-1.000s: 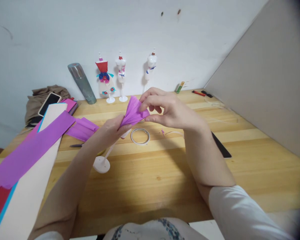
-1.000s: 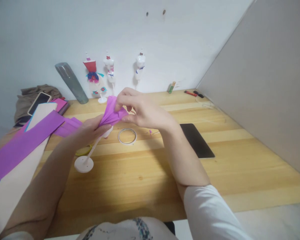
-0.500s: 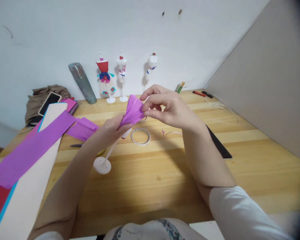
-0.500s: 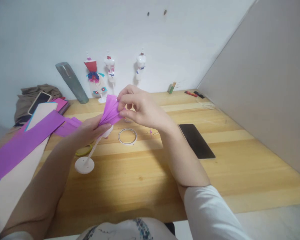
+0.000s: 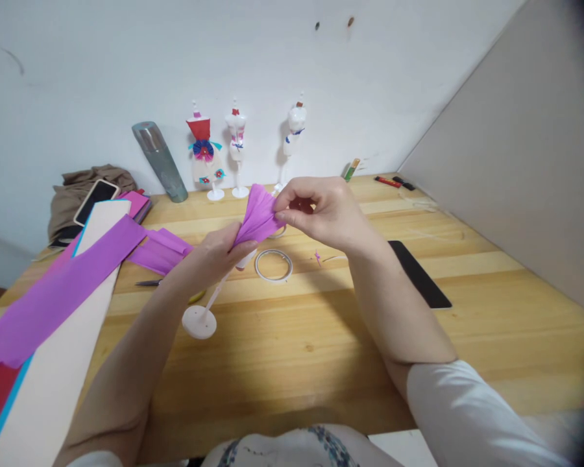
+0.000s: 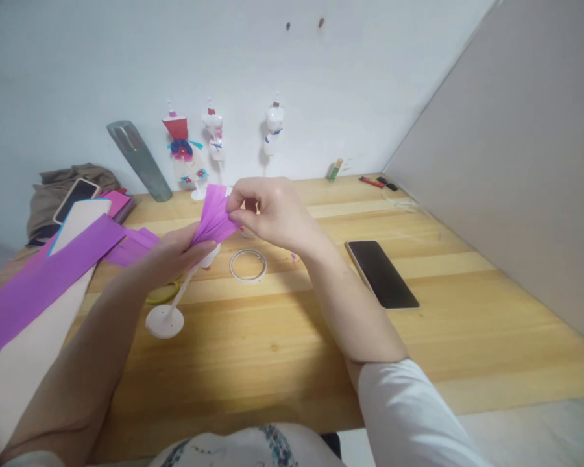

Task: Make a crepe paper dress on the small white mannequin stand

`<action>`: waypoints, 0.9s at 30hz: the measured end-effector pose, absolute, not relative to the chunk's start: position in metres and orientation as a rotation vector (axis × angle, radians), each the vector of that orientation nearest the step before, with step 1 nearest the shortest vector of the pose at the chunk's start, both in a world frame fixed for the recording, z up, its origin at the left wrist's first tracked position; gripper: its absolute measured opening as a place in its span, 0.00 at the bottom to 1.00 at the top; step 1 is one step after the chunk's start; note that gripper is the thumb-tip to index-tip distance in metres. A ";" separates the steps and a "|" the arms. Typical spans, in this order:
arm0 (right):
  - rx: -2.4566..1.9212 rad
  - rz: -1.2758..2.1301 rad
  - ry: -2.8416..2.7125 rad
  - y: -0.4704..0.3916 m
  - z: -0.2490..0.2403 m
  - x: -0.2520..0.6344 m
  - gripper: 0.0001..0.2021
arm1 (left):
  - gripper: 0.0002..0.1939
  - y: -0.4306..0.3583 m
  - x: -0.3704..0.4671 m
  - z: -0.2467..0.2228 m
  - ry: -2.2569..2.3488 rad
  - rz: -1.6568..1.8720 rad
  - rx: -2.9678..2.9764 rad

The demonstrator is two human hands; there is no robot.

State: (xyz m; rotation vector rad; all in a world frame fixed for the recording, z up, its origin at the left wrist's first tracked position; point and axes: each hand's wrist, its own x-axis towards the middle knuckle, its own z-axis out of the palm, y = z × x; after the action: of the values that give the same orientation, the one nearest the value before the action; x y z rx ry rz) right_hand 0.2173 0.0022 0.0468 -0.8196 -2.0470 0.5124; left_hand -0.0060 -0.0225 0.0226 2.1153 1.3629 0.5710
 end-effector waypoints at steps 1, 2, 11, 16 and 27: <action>-0.810 0.511 -2.046 0.002 0.047 0.217 0.07 | 0.13 -0.022 -0.006 0.023 1.361 0.573 2.114; -0.796 0.511 -2.052 0.002 0.047 0.217 0.06 | 0.13 -0.022 -0.006 0.023 1.359 0.572 2.110; -0.677 0.439 -2.184 0.013 0.046 0.225 0.06 | 0.14 -0.023 -0.006 0.020 1.350 0.572 2.111; -0.683 0.380 -2.205 0.013 0.046 0.224 0.09 | 0.16 -0.023 -0.006 0.019 1.352 0.580 2.121; -0.761 0.552 -1.992 0.014 0.039 0.216 0.09 | 0.15 -0.020 -0.003 0.014 1.375 0.587 2.138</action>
State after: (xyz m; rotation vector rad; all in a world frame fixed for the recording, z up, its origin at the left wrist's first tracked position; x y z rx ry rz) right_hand 0.2155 0.0136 0.0389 -0.7612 -1.9925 0.5522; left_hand -0.0032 -0.0197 0.0140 2.1384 1.3754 0.5872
